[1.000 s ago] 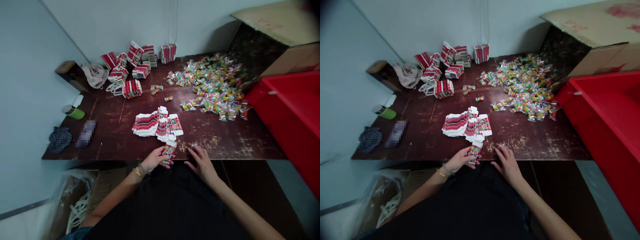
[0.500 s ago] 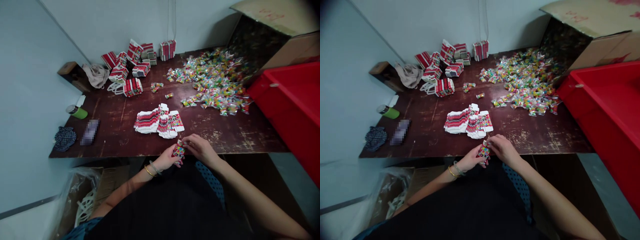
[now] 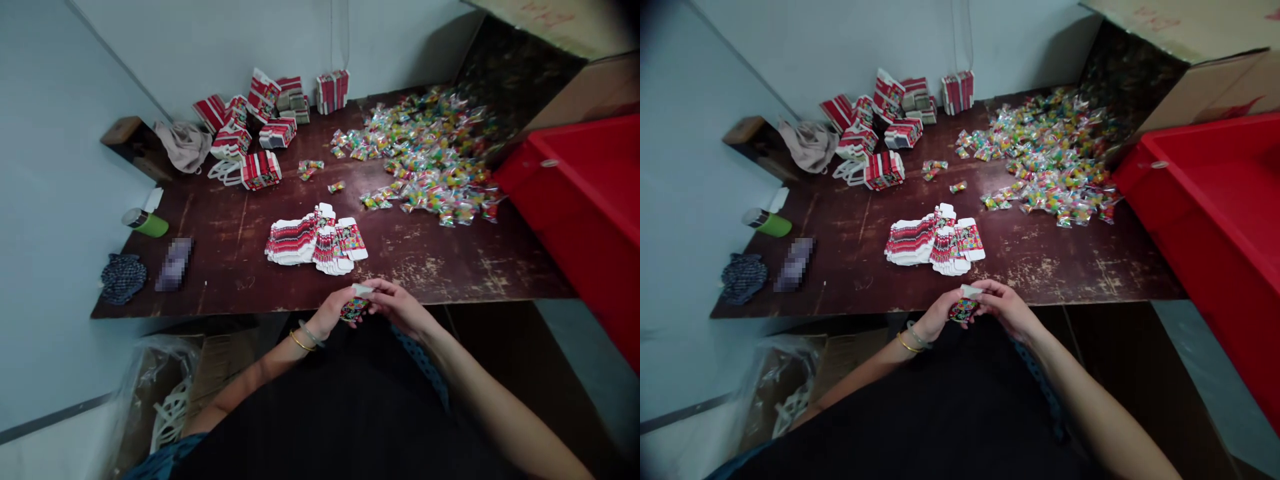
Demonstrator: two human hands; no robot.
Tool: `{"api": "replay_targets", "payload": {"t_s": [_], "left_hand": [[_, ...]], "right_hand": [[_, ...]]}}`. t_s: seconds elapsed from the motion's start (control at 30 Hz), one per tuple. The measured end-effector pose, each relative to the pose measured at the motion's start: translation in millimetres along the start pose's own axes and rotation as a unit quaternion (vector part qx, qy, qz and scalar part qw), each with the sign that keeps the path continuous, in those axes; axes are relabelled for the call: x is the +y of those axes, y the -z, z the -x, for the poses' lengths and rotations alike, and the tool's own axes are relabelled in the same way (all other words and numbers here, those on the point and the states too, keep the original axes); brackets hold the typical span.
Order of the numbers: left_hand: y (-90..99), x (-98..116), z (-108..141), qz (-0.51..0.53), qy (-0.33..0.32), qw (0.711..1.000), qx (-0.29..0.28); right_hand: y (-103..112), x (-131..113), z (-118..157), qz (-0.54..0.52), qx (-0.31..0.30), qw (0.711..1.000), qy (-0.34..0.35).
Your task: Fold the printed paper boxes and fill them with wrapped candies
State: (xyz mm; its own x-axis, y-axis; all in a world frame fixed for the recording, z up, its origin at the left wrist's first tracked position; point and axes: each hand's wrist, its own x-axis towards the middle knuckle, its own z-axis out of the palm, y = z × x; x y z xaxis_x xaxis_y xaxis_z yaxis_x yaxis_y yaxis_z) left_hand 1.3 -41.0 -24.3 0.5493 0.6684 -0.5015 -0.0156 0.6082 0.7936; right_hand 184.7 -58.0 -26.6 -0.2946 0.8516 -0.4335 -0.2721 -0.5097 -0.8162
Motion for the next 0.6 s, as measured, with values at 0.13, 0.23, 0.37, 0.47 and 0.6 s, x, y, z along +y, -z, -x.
{"api": "replay_targets", "payload": {"t_s": [0.13, 0.23, 0.37, 0.47, 0.6], "left_hand": [[3.4, 13, 3, -0.113, -0.023, 0.993, -0.026], [2.3, 17, 3, -0.136, -0.038, 0.990, 0.003], [-1.8, 14, 0, -0.048, -0.004, 0.999, 0.024], [-1.4, 11, 0, -0.016, -0.021, 0.999, -0.021], [5.4, 9, 5, -0.027, -0.038, 0.994, -0.094]], "right_hand": [[0, -7, -4, 0.034, -0.055, 0.998, -0.025], [-6, -11, 2, 0.214, -0.033, 0.966, 0.145], [-9, -17, 10, 0.354, -0.026, 0.895, 0.269], [-5, -22, 9, 0.340, 0.019, 0.905, 0.254], [0, -17, 4, 0.334, 0.059, 0.900, 0.273]]}}
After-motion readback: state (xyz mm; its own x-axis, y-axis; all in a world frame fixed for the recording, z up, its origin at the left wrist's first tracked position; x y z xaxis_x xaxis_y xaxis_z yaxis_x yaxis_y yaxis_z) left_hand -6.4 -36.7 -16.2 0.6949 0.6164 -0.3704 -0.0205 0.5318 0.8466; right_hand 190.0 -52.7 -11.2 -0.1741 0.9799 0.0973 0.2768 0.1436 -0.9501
